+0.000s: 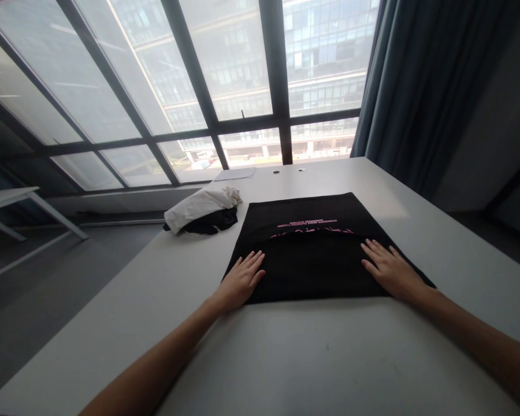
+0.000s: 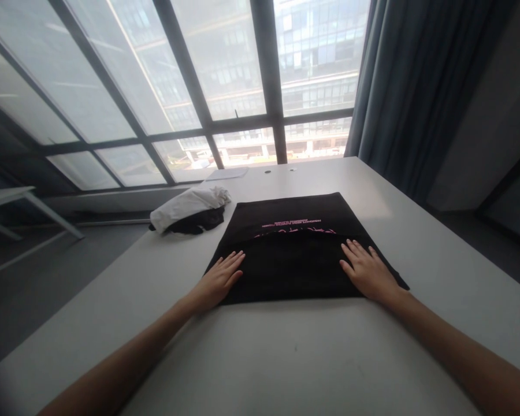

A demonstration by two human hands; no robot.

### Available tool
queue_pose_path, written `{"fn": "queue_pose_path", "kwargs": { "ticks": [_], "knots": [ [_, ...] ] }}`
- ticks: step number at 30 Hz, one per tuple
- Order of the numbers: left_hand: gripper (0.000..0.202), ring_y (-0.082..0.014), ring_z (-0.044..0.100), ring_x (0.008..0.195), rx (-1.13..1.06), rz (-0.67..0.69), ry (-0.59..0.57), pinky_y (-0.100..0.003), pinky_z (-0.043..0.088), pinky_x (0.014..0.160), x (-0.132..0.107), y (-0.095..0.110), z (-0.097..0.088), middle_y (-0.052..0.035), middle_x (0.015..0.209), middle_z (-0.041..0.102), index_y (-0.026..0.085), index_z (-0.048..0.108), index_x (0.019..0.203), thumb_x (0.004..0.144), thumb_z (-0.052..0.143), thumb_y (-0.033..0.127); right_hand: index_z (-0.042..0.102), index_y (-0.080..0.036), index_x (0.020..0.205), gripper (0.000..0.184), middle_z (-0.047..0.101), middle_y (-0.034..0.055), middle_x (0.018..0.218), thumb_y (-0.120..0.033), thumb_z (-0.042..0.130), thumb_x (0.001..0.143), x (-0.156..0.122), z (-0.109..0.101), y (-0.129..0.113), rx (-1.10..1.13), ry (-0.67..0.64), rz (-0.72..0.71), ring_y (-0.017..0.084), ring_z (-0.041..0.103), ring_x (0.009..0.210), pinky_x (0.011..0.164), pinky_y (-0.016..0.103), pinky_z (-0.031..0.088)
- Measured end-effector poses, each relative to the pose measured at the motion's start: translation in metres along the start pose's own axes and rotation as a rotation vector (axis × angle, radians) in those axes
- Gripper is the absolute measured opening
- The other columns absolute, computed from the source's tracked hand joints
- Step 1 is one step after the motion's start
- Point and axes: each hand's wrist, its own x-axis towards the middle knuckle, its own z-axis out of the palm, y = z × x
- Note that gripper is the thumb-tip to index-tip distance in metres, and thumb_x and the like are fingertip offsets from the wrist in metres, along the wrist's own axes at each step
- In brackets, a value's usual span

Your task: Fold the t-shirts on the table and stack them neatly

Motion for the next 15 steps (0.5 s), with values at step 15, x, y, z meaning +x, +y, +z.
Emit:
{"fn": "queue_pose_path", "kwargs": {
  "ticks": [15],
  "knots": [
    [0.047, -0.0297, 0.056, 0.125, -0.057, -0.188, 0.443, -0.043, 0.042, 0.112, -0.002, -0.03, -0.009, -0.0124, 0.133, 0.062, 0.018, 0.063, 0.137, 0.096, 0.058, 0.041, 0.042, -0.015, 0.156, 0.065, 0.032, 0.0105, 0.165, -0.048, 0.027, 0.102, 0.0, 0.0, 0.0, 0.009, -0.02, 0.019, 0.027, 0.027, 0.154, 0.123, 0.053, 0.024]
  ]
}}
